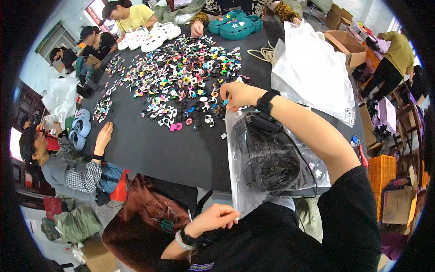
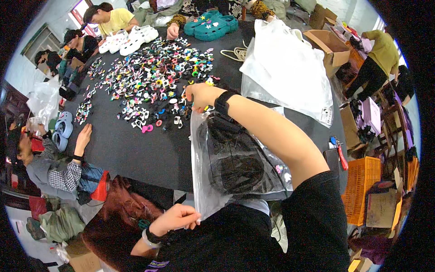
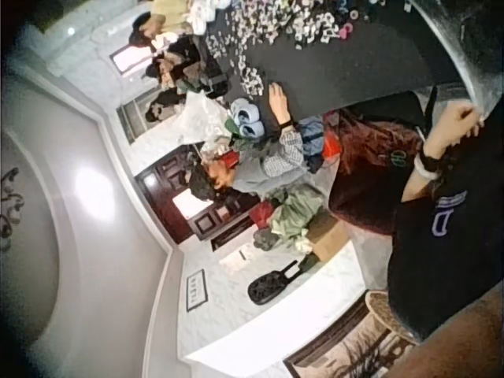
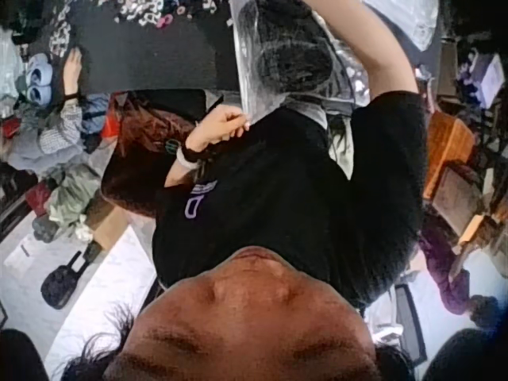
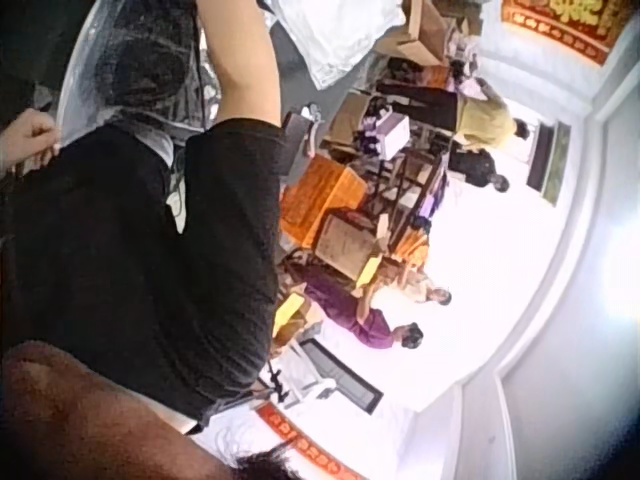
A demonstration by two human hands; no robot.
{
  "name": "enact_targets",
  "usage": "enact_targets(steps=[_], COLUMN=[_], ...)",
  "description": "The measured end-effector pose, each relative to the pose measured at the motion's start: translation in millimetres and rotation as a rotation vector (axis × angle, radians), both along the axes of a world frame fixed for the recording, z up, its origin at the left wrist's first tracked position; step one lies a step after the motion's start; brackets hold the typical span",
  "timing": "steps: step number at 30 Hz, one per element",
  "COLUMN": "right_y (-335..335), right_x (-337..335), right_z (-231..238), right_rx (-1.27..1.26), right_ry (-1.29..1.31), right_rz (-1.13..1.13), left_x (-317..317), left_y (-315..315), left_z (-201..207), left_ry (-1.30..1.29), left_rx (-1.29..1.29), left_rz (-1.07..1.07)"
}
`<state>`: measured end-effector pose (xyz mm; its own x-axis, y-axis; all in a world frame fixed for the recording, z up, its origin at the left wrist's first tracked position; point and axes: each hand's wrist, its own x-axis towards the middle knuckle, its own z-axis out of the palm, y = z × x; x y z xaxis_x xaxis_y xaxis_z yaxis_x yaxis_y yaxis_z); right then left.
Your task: Decorating Croc-style clogs with various colorful charms.
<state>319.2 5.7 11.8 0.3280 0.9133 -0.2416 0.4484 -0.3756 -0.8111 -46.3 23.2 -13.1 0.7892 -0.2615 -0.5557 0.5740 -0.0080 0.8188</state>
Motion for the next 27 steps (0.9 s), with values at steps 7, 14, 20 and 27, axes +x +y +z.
enact_targets(steps=[7,14,20,27], right_y=[-70.5,-249.9,-349.4,-361.4], right_x=[-28.6,-85.8,-127.3,-141.1], right_z=[69.9,94.6,16.9,-48.1], right_rx=[0.269,0.423,0.42,0.219], right_ry=[-0.331,-0.174,-0.003,-0.049], right_rz=[0.071,-0.34,-0.914,-0.951], left_x=[36.0,104.4,124.0,127.0], left_y=[33.1,39.9,46.5,71.8], left_z=[-1.5,-21.3,-24.0,-7.4], left_ry=[-0.376,-0.542,-0.48,-0.215], left_rx=[0.442,0.372,0.625,-0.565], left_rz=[0.366,0.436,0.362,0.255])
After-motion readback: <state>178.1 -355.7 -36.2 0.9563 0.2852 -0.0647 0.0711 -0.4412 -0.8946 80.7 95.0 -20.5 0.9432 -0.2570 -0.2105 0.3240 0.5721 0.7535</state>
